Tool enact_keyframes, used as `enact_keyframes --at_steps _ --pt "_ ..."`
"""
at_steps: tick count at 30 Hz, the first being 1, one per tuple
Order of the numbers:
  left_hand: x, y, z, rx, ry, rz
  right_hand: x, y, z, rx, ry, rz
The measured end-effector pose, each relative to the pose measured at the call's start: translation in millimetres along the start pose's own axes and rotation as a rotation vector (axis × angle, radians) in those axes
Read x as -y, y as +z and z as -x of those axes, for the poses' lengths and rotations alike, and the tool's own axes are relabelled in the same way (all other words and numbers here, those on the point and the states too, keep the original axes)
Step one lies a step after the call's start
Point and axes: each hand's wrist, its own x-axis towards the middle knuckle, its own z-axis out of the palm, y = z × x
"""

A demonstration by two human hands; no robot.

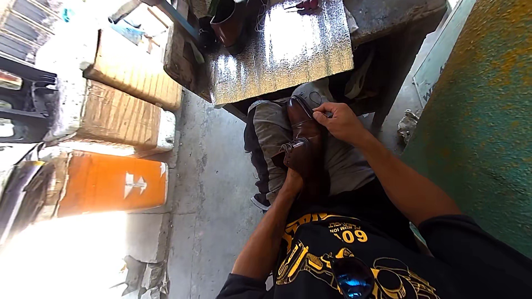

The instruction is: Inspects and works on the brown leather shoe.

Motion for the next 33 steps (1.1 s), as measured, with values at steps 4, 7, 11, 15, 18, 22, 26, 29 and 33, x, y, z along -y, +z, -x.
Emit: enact_keyframes --at_steps 4,7,11,15,18,22,26,29,33 --pt "-1 -1 -3 0.047 -0.017 -0.052 -21 -8 6 -0.073 -0.058 -0.484" --pt "4 -2 -7 0.078 -0.011 -0.148 -41 -10 15 -0.146 -0.190 -0.397" --pt "3 -1 -7 0.095 -0.045 -0.156 -33 -23 29 -0.091 -0.283 -0.072" --pt "15 -2 -12 0.109 -0.051 -0.089 -29 -34 36 0.003 -0.239 0.166" --pt "20 -2 -12 0.106 0.076 -0.113 -32 -35 35 0.048 -0.244 0.228" --pt "16 -2 -10 0.080 0.099 -0.168 -32 -36 33 0.080 -0.224 0.256" --pt "16 -1 -10 0.071 0.097 -0.197 -32 -39 30 0.121 -0.207 0.283" --pt "16 -1 -10 0.072 0.115 -0.159 -23 -44 28 0.152 -0.201 0.391" --pt "23 -3 -14 0.064 0.084 -0.164 11 -58 18 0.281 -0.206 0.717"
